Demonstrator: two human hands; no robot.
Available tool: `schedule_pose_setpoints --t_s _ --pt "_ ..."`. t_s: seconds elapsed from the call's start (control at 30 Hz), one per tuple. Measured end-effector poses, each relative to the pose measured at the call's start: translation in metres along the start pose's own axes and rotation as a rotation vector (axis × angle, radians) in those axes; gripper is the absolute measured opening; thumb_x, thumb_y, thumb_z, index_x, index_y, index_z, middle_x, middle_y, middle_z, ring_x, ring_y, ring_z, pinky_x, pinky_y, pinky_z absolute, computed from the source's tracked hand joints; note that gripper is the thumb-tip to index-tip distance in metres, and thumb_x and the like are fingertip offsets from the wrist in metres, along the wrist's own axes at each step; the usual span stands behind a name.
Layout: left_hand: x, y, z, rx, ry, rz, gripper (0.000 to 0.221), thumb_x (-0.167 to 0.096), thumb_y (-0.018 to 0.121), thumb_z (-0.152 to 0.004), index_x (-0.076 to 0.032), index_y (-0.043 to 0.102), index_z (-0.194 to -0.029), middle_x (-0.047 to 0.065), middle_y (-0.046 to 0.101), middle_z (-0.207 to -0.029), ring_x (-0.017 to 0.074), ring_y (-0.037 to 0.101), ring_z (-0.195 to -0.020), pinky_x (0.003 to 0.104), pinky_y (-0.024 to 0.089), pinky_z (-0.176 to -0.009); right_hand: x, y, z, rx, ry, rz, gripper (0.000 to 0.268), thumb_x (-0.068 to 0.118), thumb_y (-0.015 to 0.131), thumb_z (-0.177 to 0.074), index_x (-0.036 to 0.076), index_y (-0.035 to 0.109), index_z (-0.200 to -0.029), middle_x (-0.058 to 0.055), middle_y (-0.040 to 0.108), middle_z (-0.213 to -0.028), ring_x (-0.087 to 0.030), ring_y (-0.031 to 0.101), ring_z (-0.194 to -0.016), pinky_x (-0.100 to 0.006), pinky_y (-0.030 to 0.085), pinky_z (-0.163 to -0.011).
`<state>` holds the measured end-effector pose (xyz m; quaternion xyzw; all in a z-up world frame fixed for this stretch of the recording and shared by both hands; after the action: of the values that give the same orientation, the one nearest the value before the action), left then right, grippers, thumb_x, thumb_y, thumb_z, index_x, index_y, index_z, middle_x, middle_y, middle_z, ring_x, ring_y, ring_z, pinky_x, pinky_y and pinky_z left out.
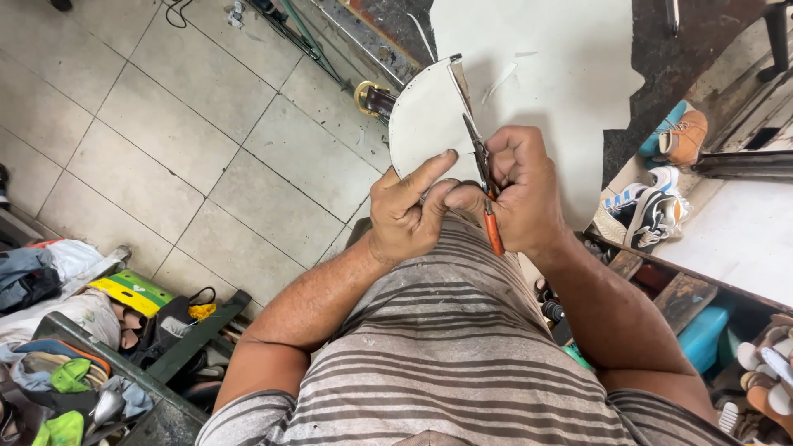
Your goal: Cutting out shoe pattern pieces from a white sheet of material using scissors and a utility knife.
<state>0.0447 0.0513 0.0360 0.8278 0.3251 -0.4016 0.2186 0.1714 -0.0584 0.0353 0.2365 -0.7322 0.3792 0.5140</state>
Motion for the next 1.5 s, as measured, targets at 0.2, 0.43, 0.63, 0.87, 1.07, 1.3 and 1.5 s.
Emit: schedule_pose_setpoints --t_s 0.2,0.43,0.63,0.87,1.07,1.3,1.5 --pt "0.015 0.000 0.017 -0.002 -0.008 0.012 0.036 0.001 0.072 -0.092 0.002 0.071 -0.128 0.024 0.072 -0.107 0.0342 0.073 -0.104 0.044 0.060 -0.081 -0.009 -0.005 0.001 0.001 0.003 0.057 0.072 0.046 0.088 -0.085 0.002 0.044 -0.122 -0.007 0.056 -0.061 -0.014 0.042 -0.048 -0.025 0.033 -0.050" --pt "-0.001 0.005 0.004 0.015 0.005 -0.003 0.033 -0.001 0.071 -0.093 0.001 0.073 -0.126 0.023 0.072 -0.106 0.0367 0.073 -0.104 0.045 0.061 -0.080 -0.007 -0.003 -0.002 0.004 0.003 0.007 0.074 0.050 0.085 -0.084 0.001 0.044 -0.121 -0.007 0.055 -0.060 -0.013 0.043 -0.048 -0.024 0.034 -0.050" --pt "0.004 0.006 0.009 0.004 -0.004 -0.014 0.033 -0.002 0.072 -0.092 0.001 0.073 -0.124 0.023 0.072 -0.102 0.0372 0.074 -0.098 0.045 0.061 -0.075 -0.009 -0.007 -0.003 0.009 0.034 -0.006 0.072 0.047 0.086 -0.085 0.003 0.043 -0.123 -0.006 0.055 -0.061 -0.013 0.044 -0.049 -0.024 0.034 -0.050" --pt "0.003 0.010 0.010 0.024 0.017 -0.042 0.030 -0.001 0.074 -0.090 0.002 0.076 -0.119 0.023 0.074 -0.098 0.0409 0.075 -0.093 0.046 0.062 -0.072 -0.013 -0.004 -0.002 0.032 0.101 -0.080 0.065 0.039 0.086 -0.086 0.004 0.045 -0.121 -0.005 0.053 -0.057 -0.010 0.045 -0.050 -0.022 0.031 -0.050" --pt "-0.001 0.013 0.003 0.037 0.027 -0.057 0.028 -0.001 0.074 -0.090 0.001 0.076 -0.117 0.022 0.074 -0.097 0.0404 0.075 -0.092 0.046 0.062 -0.072 -0.018 -0.006 -0.005 0.014 0.119 -0.068 0.068 0.041 0.088 -0.084 0.003 0.044 -0.120 -0.007 0.053 -0.058 -0.013 0.050 -0.054 -0.023 0.033 -0.051" --pt "0.032 0.012 0.033 0.059 -0.053 -0.014 0.035 -0.004 0.072 -0.092 -0.001 0.073 -0.127 0.021 0.074 -0.107 0.0344 0.073 -0.103 0.043 0.061 -0.077 -0.017 0.000 -0.005 -0.136 0.169 -0.194 0.055 0.030 0.092 -0.081 0.006 0.052 -0.110 -0.005 0.057 -0.065 -0.009 0.055 -0.055 -0.019 0.038 -0.050" --pt "0.043 -0.001 -0.012 0.242 -0.097 -0.237 0.036 -0.037 0.055 -0.110 -0.018 0.061 -0.140 -0.004 0.073 -0.080 0.0044 0.037 -0.048 0.023 0.035 -0.044 -0.043 -0.067 -0.035 -0.259 0.170 -0.483 0.018 0.018 0.047 -0.112 0.008 0.054 -0.126 -0.010 0.056 -0.065 -0.018 0.052 -0.051 -0.025 0.036 -0.048"
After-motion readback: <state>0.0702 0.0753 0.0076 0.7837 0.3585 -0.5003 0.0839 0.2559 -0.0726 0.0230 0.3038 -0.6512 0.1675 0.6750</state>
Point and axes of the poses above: each hand's wrist, its own z-axis away from the middle knuckle, its own y-axis out of the palm, x = y × z, the point moved 9 cm from there along -z, towards the middle knuckle
